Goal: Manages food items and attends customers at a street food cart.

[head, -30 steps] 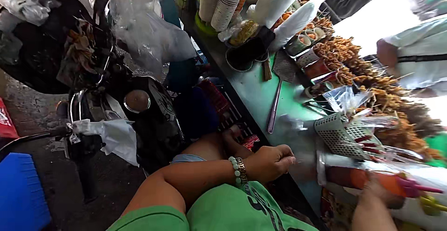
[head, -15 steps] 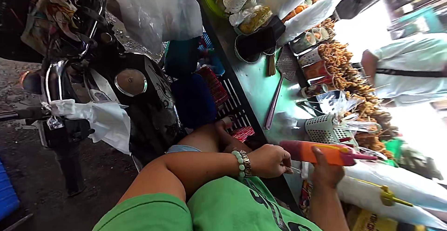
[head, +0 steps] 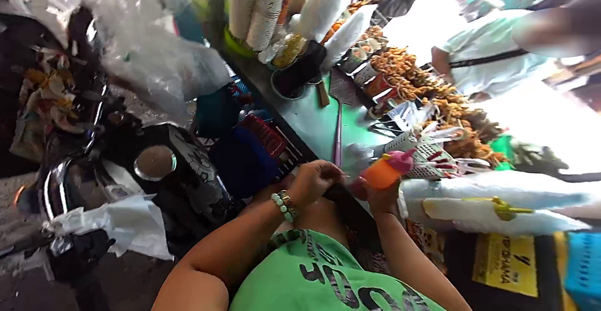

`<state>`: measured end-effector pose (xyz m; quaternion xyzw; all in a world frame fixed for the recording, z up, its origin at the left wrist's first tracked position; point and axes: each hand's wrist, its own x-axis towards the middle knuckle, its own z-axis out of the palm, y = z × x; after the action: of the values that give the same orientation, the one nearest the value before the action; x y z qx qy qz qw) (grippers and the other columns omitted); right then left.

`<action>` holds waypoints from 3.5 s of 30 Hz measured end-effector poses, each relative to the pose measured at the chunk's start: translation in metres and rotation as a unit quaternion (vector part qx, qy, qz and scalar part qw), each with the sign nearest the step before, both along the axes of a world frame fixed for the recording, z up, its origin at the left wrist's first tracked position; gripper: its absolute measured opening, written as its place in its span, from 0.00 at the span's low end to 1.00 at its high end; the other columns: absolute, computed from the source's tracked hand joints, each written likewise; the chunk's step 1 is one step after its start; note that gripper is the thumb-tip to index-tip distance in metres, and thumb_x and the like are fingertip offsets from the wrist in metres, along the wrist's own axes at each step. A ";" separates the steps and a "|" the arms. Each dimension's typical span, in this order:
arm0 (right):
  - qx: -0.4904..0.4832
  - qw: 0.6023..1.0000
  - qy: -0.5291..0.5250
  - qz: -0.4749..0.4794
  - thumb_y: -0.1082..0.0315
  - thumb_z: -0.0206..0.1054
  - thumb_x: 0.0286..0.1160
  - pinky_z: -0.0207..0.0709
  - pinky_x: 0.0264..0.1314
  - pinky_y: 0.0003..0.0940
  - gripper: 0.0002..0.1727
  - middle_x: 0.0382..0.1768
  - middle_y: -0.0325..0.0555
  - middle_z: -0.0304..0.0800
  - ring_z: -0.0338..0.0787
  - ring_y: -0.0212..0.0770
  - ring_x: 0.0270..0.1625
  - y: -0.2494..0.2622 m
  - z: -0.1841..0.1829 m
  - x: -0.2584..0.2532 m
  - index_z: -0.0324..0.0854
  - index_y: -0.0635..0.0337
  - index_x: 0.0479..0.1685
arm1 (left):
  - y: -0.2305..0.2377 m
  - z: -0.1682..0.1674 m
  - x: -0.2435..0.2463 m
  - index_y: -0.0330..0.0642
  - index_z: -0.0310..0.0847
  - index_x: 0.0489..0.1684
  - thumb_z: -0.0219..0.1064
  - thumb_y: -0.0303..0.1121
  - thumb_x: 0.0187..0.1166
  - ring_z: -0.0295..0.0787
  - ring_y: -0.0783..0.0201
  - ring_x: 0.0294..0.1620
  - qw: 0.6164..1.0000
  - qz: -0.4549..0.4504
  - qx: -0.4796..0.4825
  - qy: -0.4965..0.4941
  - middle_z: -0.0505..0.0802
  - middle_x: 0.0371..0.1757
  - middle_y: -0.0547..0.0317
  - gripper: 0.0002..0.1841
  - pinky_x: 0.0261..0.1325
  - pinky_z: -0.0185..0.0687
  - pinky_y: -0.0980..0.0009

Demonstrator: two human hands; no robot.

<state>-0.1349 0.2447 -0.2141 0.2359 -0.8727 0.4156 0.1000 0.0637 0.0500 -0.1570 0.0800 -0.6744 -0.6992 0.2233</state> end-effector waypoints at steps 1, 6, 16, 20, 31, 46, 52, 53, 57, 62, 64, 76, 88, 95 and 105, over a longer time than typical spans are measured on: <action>0.033 0.998 0.034 0.029 0.63 0.87 0.50 0.71 0.81 0.55 0.59 0.71 0.85 0.74 0.80 0.70 0.75 0.003 0.008 0.005 0.55 0.90 0.79 | -0.005 -0.002 -0.004 0.27 0.89 0.47 0.70 0.24 0.77 0.91 0.71 0.46 1.000 0.019 -0.012 -0.002 0.95 0.44 0.49 0.09 0.57 0.85 0.74; 0.102 0.965 0.190 0.153 0.63 0.82 0.43 0.77 0.65 0.67 0.42 0.60 0.68 0.90 0.87 0.71 0.62 0.018 0.035 0.015 0.81 0.72 0.68 | -0.018 -0.009 -0.023 0.29 0.89 0.46 0.71 0.27 0.77 0.91 0.73 0.45 0.995 0.027 -0.097 -0.012 0.94 0.45 0.51 0.09 0.56 0.86 0.76; 0.188 0.947 0.215 0.149 0.64 0.81 0.39 0.80 0.54 0.68 0.41 0.58 0.57 0.93 0.89 0.68 0.60 0.053 0.040 0.011 0.86 0.52 0.70 | -0.004 -0.005 -0.051 0.30 0.92 0.46 0.68 0.28 0.79 0.93 0.57 0.48 0.942 0.025 -0.334 0.025 0.94 0.44 0.44 0.10 0.58 0.87 0.68; 0.224 0.941 0.203 0.151 0.66 0.82 0.40 0.78 0.55 0.69 0.42 0.58 0.57 0.93 0.89 0.69 0.60 0.059 0.039 0.007 0.85 0.48 0.72 | -0.001 -0.004 -0.062 0.30 0.91 0.48 0.64 0.25 0.80 0.93 0.44 0.53 0.871 -0.027 -0.487 0.054 0.94 0.45 0.40 0.10 0.62 0.87 0.57; 0.298 0.844 0.386 0.223 0.85 0.70 0.62 0.77 0.64 0.65 0.35 0.49 0.60 0.93 0.91 0.64 0.56 0.055 0.144 -0.029 0.87 0.43 0.70 | 0.043 0.017 -0.100 0.27 0.91 0.47 0.66 0.27 0.80 0.92 0.44 0.55 0.907 -0.050 -0.417 -0.039 0.94 0.48 0.37 0.11 0.66 0.83 0.52; 0.416 0.618 0.610 0.270 0.89 0.56 0.76 0.67 0.71 0.52 0.12 0.32 0.54 0.86 0.89 0.52 0.46 0.021 0.286 -0.026 0.83 0.68 0.32 | 0.053 0.059 -0.134 0.33 0.90 0.42 0.76 0.20 0.70 0.92 0.76 0.39 0.995 -0.082 -0.048 -0.012 0.96 0.36 0.60 0.06 0.51 0.88 0.76; 0.414 0.619 0.608 0.276 0.87 0.56 0.77 0.68 0.73 0.53 0.12 0.30 0.54 0.86 0.90 0.52 0.44 0.016 0.282 -0.026 0.84 0.68 0.32 | 0.052 0.046 -0.135 0.30 0.89 0.42 0.73 0.18 0.71 0.94 0.74 0.43 0.996 -0.084 -0.029 0.026 0.97 0.38 0.58 0.06 0.55 0.89 0.76; 0.410 0.622 0.607 0.278 0.87 0.57 0.77 0.69 0.73 0.53 0.12 0.30 0.54 0.86 0.90 0.52 0.44 0.015 0.281 -0.026 0.84 0.68 0.32 | 0.052 0.044 -0.136 0.30 0.90 0.42 0.73 0.18 0.71 0.94 0.74 0.43 0.996 -0.084 -0.028 0.031 0.97 0.38 0.58 0.06 0.56 0.89 0.76; 0.417 0.632 0.591 0.278 0.86 0.58 0.78 0.71 0.74 0.52 0.12 0.32 0.54 0.88 0.92 0.52 0.46 0.015 0.280 -0.024 0.85 0.69 0.32 | 0.053 0.040 -0.136 0.30 0.89 0.42 0.72 0.17 0.71 0.95 0.75 0.43 0.995 -0.086 -0.024 0.045 0.98 0.38 0.59 0.06 0.55 0.89 0.77; 0.368 0.652 0.602 0.279 0.81 0.62 0.76 0.72 0.73 0.52 0.12 0.28 0.48 0.88 0.91 0.46 0.42 0.015 0.264 -0.033 0.87 0.63 0.28 | 0.053 0.035 -0.140 0.29 0.89 0.42 0.72 0.18 0.71 0.94 0.77 0.43 0.994 -0.087 -0.050 0.040 0.97 0.38 0.60 0.06 0.55 0.89 0.78; 0.376 0.655 0.585 0.294 0.81 0.62 0.77 0.71 0.74 0.52 0.12 0.28 0.49 0.88 0.91 0.47 0.42 0.017 0.264 -0.036 0.87 0.62 0.28 | 0.052 0.031 -0.143 0.29 0.89 0.43 0.73 0.19 0.72 0.93 0.76 0.46 0.992 -0.088 -0.075 0.039 0.96 0.40 0.58 0.06 0.57 0.88 0.77; 0.375 0.713 0.525 0.276 0.82 0.65 0.73 0.72 0.74 0.53 0.11 0.27 0.47 0.88 0.91 0.46 0.43 0.045 0.239 -0.055 0.87 0.59 0.28 | 0.053 0.030 -0.151 0.34 0.92 0.43 0.71 0.31 0.78 0.86 0.63 0.55 0.964 -0.145 -0.213 -0.057 0.94 0.44 0.54 0.08 0.64 0.76 0.65; -0.012 0.984 -0.029 0.173 0.70 0.88 0.46 0.76 0.76 0.52 0.38 0.61 0.67 0.88 0.87 0.60 0.67 0.061 0.016 -0.084 0.81 0.75 0.64 | 0.050 0.043 -0.137 0.37 0.91 0.35 0.72 0.30 0.77 0.88 0.81 0.31 0.979 -0.070 -0.182 -0.063 0.94 0.29 0.65 0.06 0.41 0.83 0.81; 0.003 0.984 -0.159 0.086 0.57 0.89 0.50 0.71 0.83 0.47 0.54 0.69 0.71 0.82 0.83 0.57 0.74 0.048 0.007 -0.121 0.66 0.82 0.76 | 0.039 0.040 -0.118 0.42 0.93 0.37 0.68 0.26 0.80 0.94 0.75 0.40 0.995 -0.063 0.011 0.082 0.97 0.36 0.67 0.07 0.53 0.89 0.78; -0.195 0.965 -0.177 0.001 0.59 0.49 0.96 0.86 0.55 0.31 0.22 0.47 0.48 0.92 0.92 0.32 0.45 0.066 0.208 -0.201 0.80 0.70 0.61 | 0.032 0.021 -0.113 0.57 0.94 0.36 0.66 0.41 0.84 0.92 0.79 0.39 0.992 -0.050 0.076 0.087 0.96 0.34 0.74 0.10 0.51 0.87 0.80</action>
<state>-0.3359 0.3107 -0.0065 0.1351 -0.7786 0.6127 -0.0125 -0.0489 0.0819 -0.1364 0.0014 -0.6006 -0.7630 0.2389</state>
